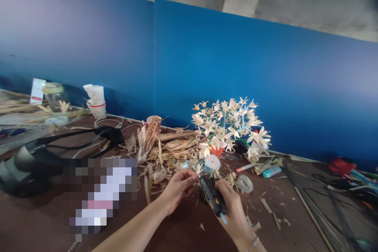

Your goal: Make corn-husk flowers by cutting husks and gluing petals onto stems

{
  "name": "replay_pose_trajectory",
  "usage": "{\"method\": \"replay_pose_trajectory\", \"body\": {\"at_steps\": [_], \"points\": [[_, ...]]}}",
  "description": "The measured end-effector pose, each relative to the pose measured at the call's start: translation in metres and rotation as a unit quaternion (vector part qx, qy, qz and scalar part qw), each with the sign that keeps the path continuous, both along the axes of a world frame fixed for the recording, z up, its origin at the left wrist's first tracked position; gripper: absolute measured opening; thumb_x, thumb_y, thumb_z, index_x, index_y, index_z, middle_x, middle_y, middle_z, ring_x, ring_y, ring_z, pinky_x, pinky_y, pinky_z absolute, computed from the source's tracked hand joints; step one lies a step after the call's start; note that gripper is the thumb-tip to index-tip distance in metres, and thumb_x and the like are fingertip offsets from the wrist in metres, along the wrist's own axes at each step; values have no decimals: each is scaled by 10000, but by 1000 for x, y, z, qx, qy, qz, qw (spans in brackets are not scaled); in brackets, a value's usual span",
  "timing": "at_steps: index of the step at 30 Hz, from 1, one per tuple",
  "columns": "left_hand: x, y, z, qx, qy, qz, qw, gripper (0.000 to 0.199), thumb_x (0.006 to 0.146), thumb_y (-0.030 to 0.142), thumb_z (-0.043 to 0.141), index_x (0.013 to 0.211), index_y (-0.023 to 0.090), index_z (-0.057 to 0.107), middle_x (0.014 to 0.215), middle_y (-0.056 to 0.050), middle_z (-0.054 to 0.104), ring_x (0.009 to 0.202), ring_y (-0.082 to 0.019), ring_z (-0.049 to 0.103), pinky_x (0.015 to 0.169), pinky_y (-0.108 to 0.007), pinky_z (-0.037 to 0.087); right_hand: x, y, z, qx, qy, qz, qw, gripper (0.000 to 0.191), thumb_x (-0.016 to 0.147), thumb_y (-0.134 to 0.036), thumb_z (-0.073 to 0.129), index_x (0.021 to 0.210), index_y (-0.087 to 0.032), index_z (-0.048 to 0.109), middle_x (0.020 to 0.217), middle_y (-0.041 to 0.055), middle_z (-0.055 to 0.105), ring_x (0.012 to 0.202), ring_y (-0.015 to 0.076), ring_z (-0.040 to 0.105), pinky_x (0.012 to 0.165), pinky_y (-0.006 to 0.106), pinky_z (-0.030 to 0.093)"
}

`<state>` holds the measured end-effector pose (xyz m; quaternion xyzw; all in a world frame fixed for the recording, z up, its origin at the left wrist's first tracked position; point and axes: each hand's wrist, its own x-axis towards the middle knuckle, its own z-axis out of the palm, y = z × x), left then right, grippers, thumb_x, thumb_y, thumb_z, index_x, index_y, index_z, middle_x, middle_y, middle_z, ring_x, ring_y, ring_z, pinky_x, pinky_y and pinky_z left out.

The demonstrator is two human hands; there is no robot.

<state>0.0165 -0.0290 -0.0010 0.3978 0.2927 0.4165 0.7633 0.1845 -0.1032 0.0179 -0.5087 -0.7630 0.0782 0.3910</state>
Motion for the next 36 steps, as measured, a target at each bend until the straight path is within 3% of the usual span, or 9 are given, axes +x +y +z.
{"method": "replay_pose_trajectory", "body": {"at_steps": [14,32,36], "points": [[1,0,2,-1,11,18,1000,317,574,345,759,652,135,535,538,62,458,389,-12,333,399,-174,199,0,1,0,20,-4,-2,1000,139,714,-132,473,839,-192,469,778,49,532,655,176,544,587,259,441],[1,0,-1,25,4,2,1000,324,611,375,732,671,136,523,538,52,459,388,-16,310,389,-177,168,2,1,0,9,-9,-8,1000,108,713,-143,458,807,-195,450,733,24,489,605,157,495,541,248,380],[1,2,-4,50,46,17,998,284,657,386,678,692,147,529,539,56,457,396,-28,303,397,-176,190,1,-2,1,2,-15,-5,1000,105,699,-144,464,790,-191,443,739,25,480,620,156,490,551,247,376]]}}
